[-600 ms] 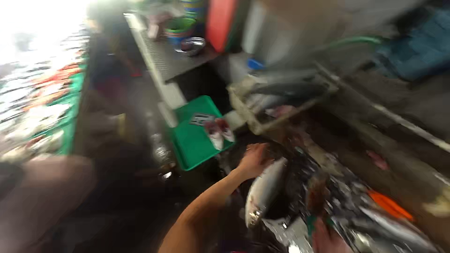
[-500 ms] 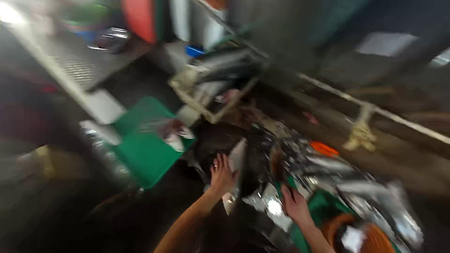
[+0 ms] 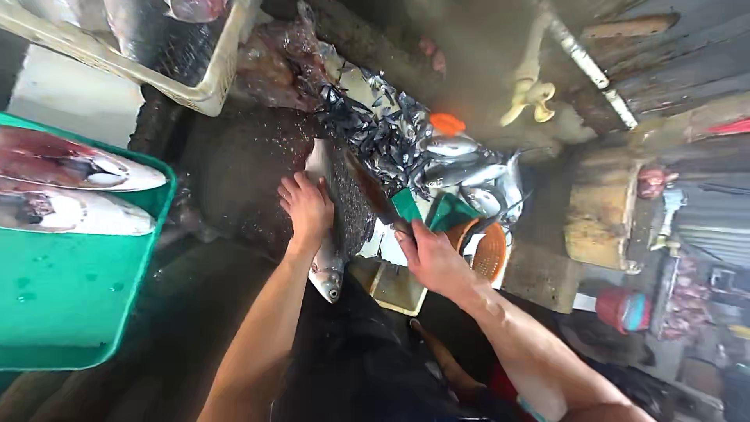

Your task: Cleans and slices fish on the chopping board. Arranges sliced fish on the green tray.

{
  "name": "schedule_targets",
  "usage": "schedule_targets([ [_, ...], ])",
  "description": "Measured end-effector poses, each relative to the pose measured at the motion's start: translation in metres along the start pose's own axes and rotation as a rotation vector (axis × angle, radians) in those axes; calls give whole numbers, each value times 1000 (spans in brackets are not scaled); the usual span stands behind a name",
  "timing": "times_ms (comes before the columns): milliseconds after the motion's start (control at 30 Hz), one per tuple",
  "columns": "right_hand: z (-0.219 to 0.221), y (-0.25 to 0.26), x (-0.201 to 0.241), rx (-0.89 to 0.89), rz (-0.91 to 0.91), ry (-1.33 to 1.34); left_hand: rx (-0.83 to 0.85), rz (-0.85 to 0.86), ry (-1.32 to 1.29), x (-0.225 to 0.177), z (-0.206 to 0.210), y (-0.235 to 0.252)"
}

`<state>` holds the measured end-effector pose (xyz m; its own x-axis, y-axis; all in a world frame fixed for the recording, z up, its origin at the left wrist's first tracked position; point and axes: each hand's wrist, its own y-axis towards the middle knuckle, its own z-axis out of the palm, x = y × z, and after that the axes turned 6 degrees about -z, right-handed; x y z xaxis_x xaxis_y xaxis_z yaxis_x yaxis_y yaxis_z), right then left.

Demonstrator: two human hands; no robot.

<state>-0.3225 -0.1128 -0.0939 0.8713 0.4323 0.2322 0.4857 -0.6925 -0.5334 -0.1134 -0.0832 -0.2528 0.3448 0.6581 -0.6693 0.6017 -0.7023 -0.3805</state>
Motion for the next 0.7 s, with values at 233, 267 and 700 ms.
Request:
schedule_targets([
  [233,-15,53,25,264,73,-209,-25,-16,134,14,24,-1],
  [267,-18,57,26,280,87,-220,-48,-51,126,10,25,6],
  [700,81,138,39,64,137,-80,29,-66,241,16,33,-6],
])
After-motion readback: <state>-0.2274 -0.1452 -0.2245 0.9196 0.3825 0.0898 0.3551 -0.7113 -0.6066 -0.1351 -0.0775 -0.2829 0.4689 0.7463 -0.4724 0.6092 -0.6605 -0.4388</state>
